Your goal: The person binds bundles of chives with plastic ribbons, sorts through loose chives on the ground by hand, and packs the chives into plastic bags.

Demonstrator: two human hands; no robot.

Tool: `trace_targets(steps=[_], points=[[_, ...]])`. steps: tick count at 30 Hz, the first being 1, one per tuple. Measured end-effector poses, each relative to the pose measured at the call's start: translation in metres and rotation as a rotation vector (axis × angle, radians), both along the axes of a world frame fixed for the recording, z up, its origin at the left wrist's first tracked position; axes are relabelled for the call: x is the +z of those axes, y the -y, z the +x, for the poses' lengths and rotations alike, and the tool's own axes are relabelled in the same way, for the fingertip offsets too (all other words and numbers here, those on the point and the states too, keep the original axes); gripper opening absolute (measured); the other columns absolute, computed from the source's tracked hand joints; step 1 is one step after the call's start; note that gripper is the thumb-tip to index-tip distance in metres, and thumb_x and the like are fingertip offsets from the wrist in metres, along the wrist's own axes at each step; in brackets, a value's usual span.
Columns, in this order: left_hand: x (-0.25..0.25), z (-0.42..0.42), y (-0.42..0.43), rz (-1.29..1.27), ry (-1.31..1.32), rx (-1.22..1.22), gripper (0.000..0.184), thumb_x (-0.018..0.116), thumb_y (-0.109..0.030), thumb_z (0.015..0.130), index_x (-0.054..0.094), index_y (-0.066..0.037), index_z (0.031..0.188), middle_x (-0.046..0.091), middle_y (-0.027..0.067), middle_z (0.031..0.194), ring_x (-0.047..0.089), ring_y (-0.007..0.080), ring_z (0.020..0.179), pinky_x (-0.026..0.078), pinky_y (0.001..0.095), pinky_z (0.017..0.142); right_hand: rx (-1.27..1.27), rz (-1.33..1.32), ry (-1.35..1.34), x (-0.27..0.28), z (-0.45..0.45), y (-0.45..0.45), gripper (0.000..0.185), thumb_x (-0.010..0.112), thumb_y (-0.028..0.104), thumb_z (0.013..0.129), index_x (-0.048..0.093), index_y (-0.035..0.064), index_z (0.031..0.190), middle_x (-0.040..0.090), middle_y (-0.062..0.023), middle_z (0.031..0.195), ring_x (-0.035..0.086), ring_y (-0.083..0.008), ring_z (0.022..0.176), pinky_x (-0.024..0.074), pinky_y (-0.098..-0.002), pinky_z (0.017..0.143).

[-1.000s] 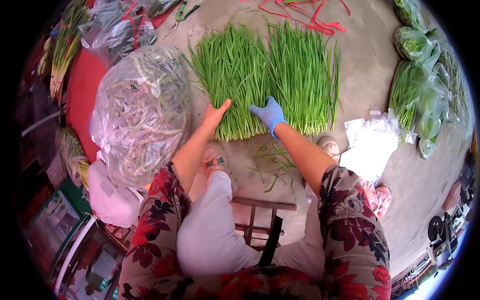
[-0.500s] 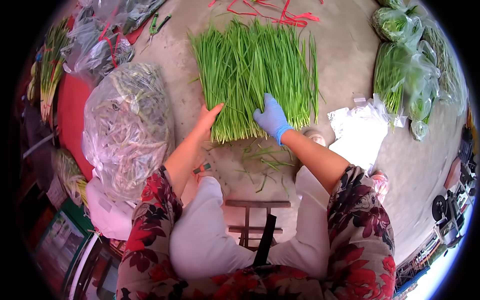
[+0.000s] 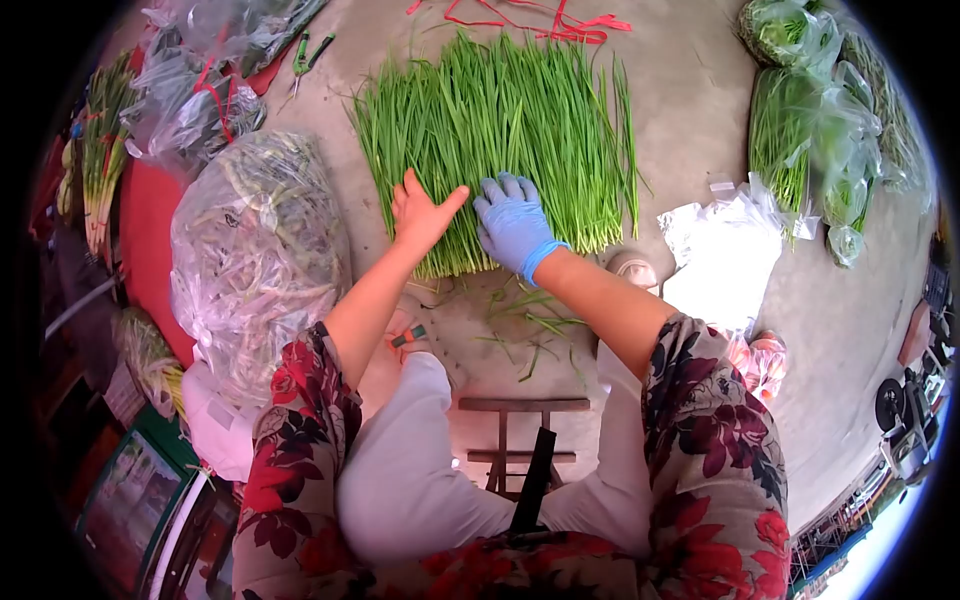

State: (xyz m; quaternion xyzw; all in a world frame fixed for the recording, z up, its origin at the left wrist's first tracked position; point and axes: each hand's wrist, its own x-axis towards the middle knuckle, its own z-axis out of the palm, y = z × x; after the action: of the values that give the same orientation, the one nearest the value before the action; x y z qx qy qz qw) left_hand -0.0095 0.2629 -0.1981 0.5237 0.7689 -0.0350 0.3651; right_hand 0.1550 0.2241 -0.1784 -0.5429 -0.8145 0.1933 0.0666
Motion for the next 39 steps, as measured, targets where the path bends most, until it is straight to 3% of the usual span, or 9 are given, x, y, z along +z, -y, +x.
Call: trace_targets(steps=[4, 8, 12, 21, 22, 27, 33, 35, 39], points=[[0.001, 0.014, -0.016, -0.195, -0.167, 0.023, 0.108, 0.072, -0.049, 0.062, 0.008, -0.013, 0.14, 0.019, 0.0218, 0.141, 0.018, 0.0406, 0.13, 0.03, 0.0583, 0.095, 0.038, -0.127, 0.182, -0.006, 0.012, 0.003, 0.058, 0.064, 0.026, 0.069, 0.045, 0.0151, 0.123, 0.038, -0.0142, 0.132, 0.033, -0.0382, 0.123, 0.0235, -0.0527, 0.101], [-0.015, -0.006, -0.01, -0.119, -0.118, 0.071, 0.098, 0.07, -0.034, 0.065, 0.01, -0.013, 0.14, 0.021, 0.0173, 0.141, 0.022, 0.0381, 0.129, 0.033, 0.0559, 0.095, -0.053, -0.175, 0.213, -0.009, 0.041, 0.004, 0.059, 0.065, 0.026, 0.068, 0.045, 0.019, 0.123, 0.036, -0.0141, 0.135, 0.032, -0.0395, 0.124, 0.0211, -0.0535, 0.103], [-0.038, -0.039, 0.001, 0.027, -0.017, 0.099, 0.093, 0.069, -0.032, 0.065, 0.017, -0.011, 0.139, 0.028, 0.0177, 0.139, 0.029, 0.0347, 0.126, 0.033, 0.0507, 0.098, -0.107, -0.166, 0.165, -0.01, 0.06, 0.007, 0.058, 0.065, 0.026, 0.066, 0.046, 0.0186, 0.121, 0.036, -0.0138, 0.133, 0.032, -0.0392, 0.123, 0.0211, -0.0538, 0.102], [-0.017, -0.018, 0.005, 0.041, -0.077, 0.011, 0.098, 0.069, -0.049, 0.065, 0.018, -0.012, 0.141, 0.023, 0.0234, 0.14, 0.024, 0.0398, 0.128, 0.029, 0.0468, 0.102, -0.108, 0.005, 0.007, -0.007, 0.027, -0.005, 0.06, 0.064, 0.024, 0.066, 0.046, 0.011, 0.122, 0.037, -0.0191, 0.13, 0.034, -0.0373, 0.121, 0.0238, -0.0502, 0.101], [-0.018, -0.017, 0.006, 0.041, -0.063, -0.008, 0.097, 0.068, -0.051, 0.066, 0.018, -0.018, 0.141, 0.019, 0.0237, 0.141, 0.02, 0.041, 0.129, 0.027, 0.0502, 0.101, -0.096, -0.031, 0.039, -0.007, 0.021, -0.005, 0.063, 0.063, 0.026, 0.068, 0.043, 0.0084, 0.125, 0.037, -0.0187, 0.131, 0.034, -0.0367, 0.122, 0.0231, -0.0498, 0.102], [-0.014, -0.018, 0.011, 0.038, -0.076, -0.062, 0.094, 0.067, -0.052, 0.067, 0.019, -0.018, 0.141, 0.02, 0.0264, 0.14, 0.021, 0.0417, 0.129, 0.028, 0.0489, 0.101, 0.136, -0.11, 0.08, -0.02, 0.001, 0.007, 0.067, 0.062, 0.031, 0.07, 0.04, 0.0038, 0.128, 0.037, -0.0167, 0.133, 0.032, -0.035, 0.125, 0.0213, -0.0499, 0.104], [-0.027, -0.037, 0.011, 0.346, -0.074, 0.005, 0.082, 0.066, -0.048, 0.07, 0.031, -0.012, 0.135, 0.028, 0.0243, 0.135, 0.027, 0.0411, 0.124, 0.028, 0.0471, 0.1, -0.114, 0.064, -0.174, -0.006, 0.035, -0.015, 0.055, 0.062, 0.028, 0.072, 0.046, 0.0039, 0.12, 0.045, -0.0169, 0.124, 0.041, -0.035, 0.114, 0.029, -0.047, 0.098], [-0.033, -0.055, 0.006, 0.424, -0.039, 0.066, 0.08, 0.067, -0.044, 0.07, 0.032, -0.008, 0.133, 0.028, 0.0214, 0.136, 0.026, 0.0389, 0.125, 0.029, 0.0487, 0.099, -0.336, 0.09, -0.189, -0.014, 0.064, -0.029, 0.051, 0.061, 0.027, 0.075, 0.048, 0.004, 0.118, 0.049, -0.0181, 0.118, 0.044, -0.0354, 0.109, 0.0333, -0.044, 0.095], [-0.056, -0.087, 0.008, 0.25, -0.042, 0.376, 0.084, 0.062, -0.054, 0.072, 0.032, -0.002, 0.132, 0.036, 0.0221, 0.132, 0.033, 0.0372, 0.122, 0.028, 0.0453, 0.101, -0.847, -0.067, -0.186, -0.066, 0.138, -0.037, 0.057, 0.061, 0.037, 0.078, 0.049, -0.0022, 0.118, 0.052, -0.0244, 0.113, 0.05, -0.0399, 0.104, 0.0404, -0.0422, 0.089]])
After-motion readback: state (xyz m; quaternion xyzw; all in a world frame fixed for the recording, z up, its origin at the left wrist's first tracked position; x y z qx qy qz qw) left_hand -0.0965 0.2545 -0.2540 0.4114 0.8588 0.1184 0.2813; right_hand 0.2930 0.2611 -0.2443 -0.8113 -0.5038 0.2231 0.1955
